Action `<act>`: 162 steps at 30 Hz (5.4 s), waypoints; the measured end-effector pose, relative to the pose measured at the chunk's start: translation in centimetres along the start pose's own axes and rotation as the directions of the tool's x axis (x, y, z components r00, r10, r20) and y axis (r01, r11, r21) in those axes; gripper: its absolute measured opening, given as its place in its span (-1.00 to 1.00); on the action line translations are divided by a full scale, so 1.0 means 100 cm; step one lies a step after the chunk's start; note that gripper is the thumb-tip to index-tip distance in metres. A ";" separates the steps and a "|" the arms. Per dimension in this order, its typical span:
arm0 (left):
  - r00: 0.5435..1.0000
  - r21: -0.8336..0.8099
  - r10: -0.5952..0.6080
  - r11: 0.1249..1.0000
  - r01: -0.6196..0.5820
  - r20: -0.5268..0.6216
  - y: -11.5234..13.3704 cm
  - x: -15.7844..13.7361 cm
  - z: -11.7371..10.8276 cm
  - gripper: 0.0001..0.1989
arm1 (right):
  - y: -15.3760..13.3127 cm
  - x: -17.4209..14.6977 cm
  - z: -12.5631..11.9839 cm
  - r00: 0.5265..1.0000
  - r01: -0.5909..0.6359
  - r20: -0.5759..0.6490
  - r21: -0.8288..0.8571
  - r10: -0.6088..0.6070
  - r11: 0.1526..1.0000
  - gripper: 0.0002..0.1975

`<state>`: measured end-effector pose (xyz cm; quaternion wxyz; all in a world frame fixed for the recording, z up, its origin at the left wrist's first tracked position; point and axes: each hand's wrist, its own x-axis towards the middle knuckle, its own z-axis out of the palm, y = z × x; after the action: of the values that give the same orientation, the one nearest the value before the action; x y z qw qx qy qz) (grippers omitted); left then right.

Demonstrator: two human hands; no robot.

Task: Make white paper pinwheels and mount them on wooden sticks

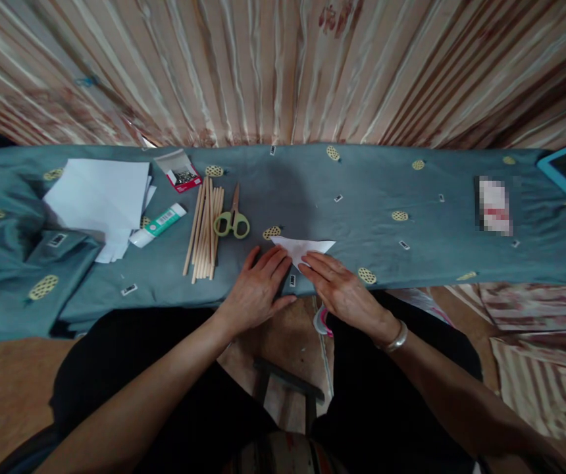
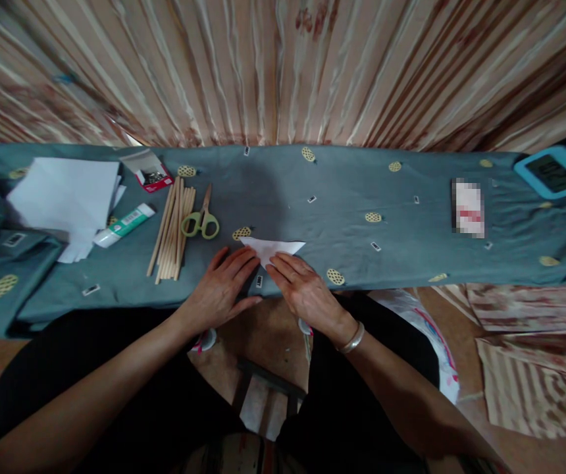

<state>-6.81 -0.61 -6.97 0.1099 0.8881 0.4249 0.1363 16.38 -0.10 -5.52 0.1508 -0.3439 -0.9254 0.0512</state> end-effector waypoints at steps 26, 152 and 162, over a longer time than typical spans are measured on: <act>0.998 0.019 -0.069 0.997 0.069 0.007 -0.001 0.003 -0.004 -0.46 | 0.031 -0.012 0.001 0.955 -0.287 -0.116 -0.111 0.274 0.952 -0.62; 0.927 -0.502 -0.335 0.839 0.213 -0.167 -0.022 0.005 -0.012 -0.72 | -0.024 0.114 -0.021 0.980 -0.164 -0.112 -0.004 0.162 0.986 -0.66; 0.941 -0.489 -0.301 0.851 0.191 -0.157 -0.023 0.003 -0.010 -0.83 | -0.050 0.228 0.007 0.877 -0.400 0.271 -0.047 0.397 0.915 -0.61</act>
<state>-8.67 1.13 -6.73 0.2875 0.7516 0.4999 0.3202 -3.31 10.99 0.36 0.0089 -0.5155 -0.8464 0.1333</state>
